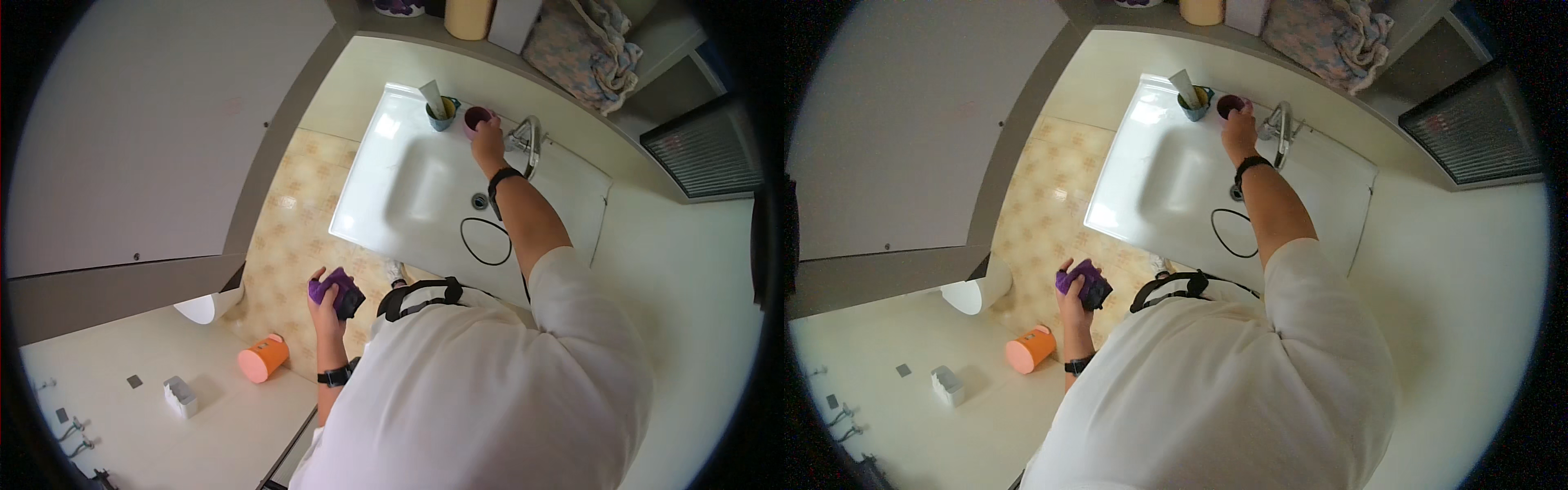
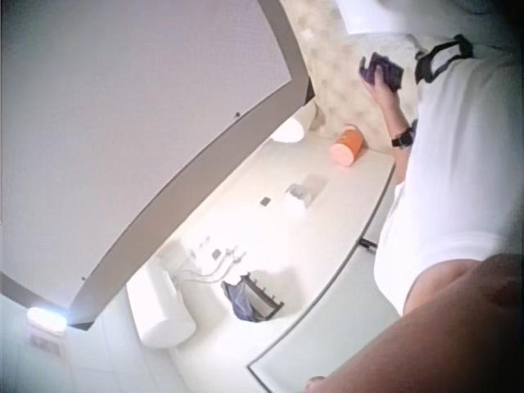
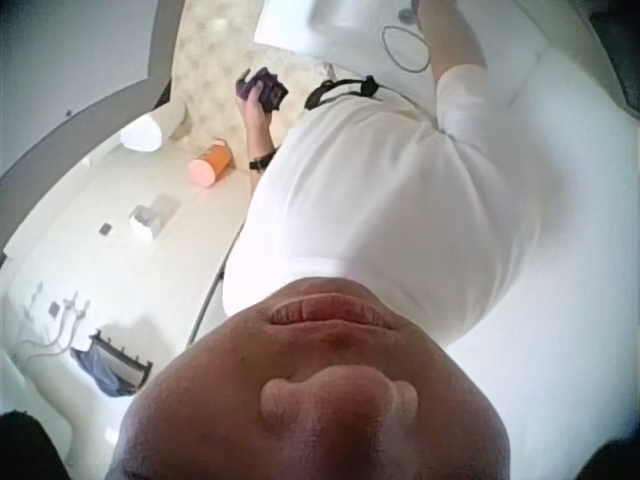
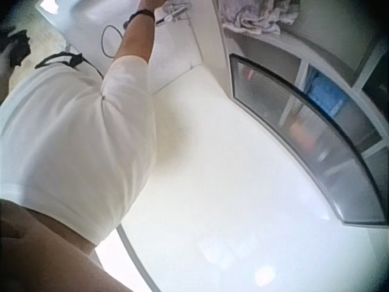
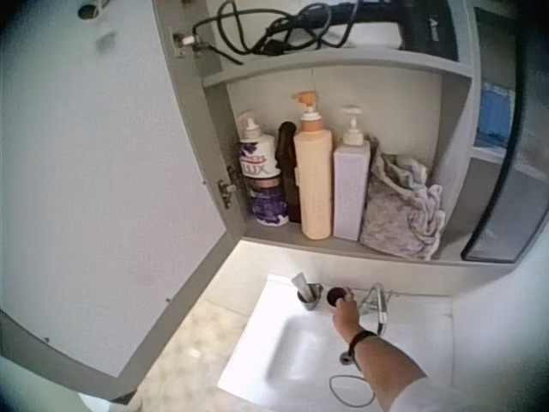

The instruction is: The person rinses a cup and a bottle with water, then places a cup, several bottles, and a tube into a bathroom cabinet.

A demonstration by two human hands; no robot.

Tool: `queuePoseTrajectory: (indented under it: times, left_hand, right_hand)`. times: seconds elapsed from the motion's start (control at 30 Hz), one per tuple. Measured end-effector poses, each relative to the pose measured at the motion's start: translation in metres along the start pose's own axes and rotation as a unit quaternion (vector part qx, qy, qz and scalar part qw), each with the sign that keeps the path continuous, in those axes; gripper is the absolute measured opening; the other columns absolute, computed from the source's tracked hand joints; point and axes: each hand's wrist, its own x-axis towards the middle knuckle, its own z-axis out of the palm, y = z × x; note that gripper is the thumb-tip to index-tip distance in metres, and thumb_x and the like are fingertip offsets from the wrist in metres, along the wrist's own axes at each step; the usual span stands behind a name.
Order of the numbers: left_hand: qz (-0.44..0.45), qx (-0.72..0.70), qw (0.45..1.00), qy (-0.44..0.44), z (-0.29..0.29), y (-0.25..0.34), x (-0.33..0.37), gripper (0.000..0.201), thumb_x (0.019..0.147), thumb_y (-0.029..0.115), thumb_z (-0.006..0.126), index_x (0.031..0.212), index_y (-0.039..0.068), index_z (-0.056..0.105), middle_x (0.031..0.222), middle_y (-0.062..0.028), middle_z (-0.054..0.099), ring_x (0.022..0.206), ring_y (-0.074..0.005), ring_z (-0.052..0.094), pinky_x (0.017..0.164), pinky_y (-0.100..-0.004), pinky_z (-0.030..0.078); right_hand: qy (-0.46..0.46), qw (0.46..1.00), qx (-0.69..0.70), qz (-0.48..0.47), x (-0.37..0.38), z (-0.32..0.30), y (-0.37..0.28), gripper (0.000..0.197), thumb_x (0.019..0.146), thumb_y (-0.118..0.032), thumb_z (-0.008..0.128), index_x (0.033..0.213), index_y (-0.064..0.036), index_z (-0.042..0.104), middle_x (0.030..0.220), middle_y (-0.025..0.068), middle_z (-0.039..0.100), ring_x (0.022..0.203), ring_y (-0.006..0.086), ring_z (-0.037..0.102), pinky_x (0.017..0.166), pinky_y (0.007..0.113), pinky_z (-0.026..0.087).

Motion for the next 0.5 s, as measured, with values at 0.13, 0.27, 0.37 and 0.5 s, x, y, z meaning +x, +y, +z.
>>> queuePoseTrajectory:
  times: [0.13, 0.27, 0.37, 0.5]
  left_hand:
    - [-0.008, 0.001, 1.000, 0.029, -0.029, -0.014, 0.008, 0.046, 0.082, -0.002, 0.054, 0.127, 0.004, 0.042, 0.107, -0.0192, 0.061, 0.094, -0.0310, 0.065, 0.080, -0.0398, 0.055]
    - [-0.028, 0.051, 0.998, 0.007, -0.042, -0.018, 0.018, 0.045, 0.081, -0.003, 0.052, 0.125, 0.004, 0.044, 0.103, -0.0179, 0.062, 0.089, -0.0273, 0.065, 0.078, -0.0366, 0.055]
    - [-0.065, 0.096, 0.992, -0.056, -0.013, -0.006, 0.036, 0.043, 0.080, -0.005, 0.054, 0.122, 0.004, 0.049, 0.100, -0.0137, 0.062, 0.087, -0.0239, 0.064, 0.076, -0.0338, 0.055]
    - [-0.107, 0.116, 0.973, -0.168, 0.024, -0.016, 0.080, 0.041, 0.080, -0.004, 0.055, 0.120, 0.004, 0.052, 0.097, -0.0117, 0.062, 0.084, -0.0220, 0.063, 0.073, -0.0327, 0.056]
  right_hand:
    - [0.052, 0.993, -0.069, -0.083, 0.000, 0.004, 0.001, 0.024, 0.089, -0.011, 0.052, 0.110, -0.0004, 0.059, 0.113, 0.0309, 0.053, 0.096, 0.0411, 0.058, 0.087, 0.043, 0.050]
    - [0.130, 0.951, 0.180, -0.216, -0.079, -0.018, -0.046, 0.008, 0.090, -0.006, 0.052, 0.096, -0.0070, 0.056, 0.096, 0.0135, 0.059, 0.091, 0.0322, 0.059, 0.074, 0.038, 0.049]
    - [0.141, 0.925, 0.228, -0.268, -0.159, -0.135, -0.061, 0.021, 0.083, 0.000, 0.063, 0.102, -0.0067, 0.059, 0.100, 0.0135, 0.058, 0.089, 0.0342, 0.060, 0.074, 0.040, 0.052]
    - [0.305, 0.903, 0.217, -0.212, -0.231, -0.234, -0.036, 0.026, 0.080, 0.000, 0.069, 0.103, -0.0103, 0.064, 0.095, 0.0098, 0.057, 0.073, 0.0234, 0.061, 0.063, 0.031, 0.053]
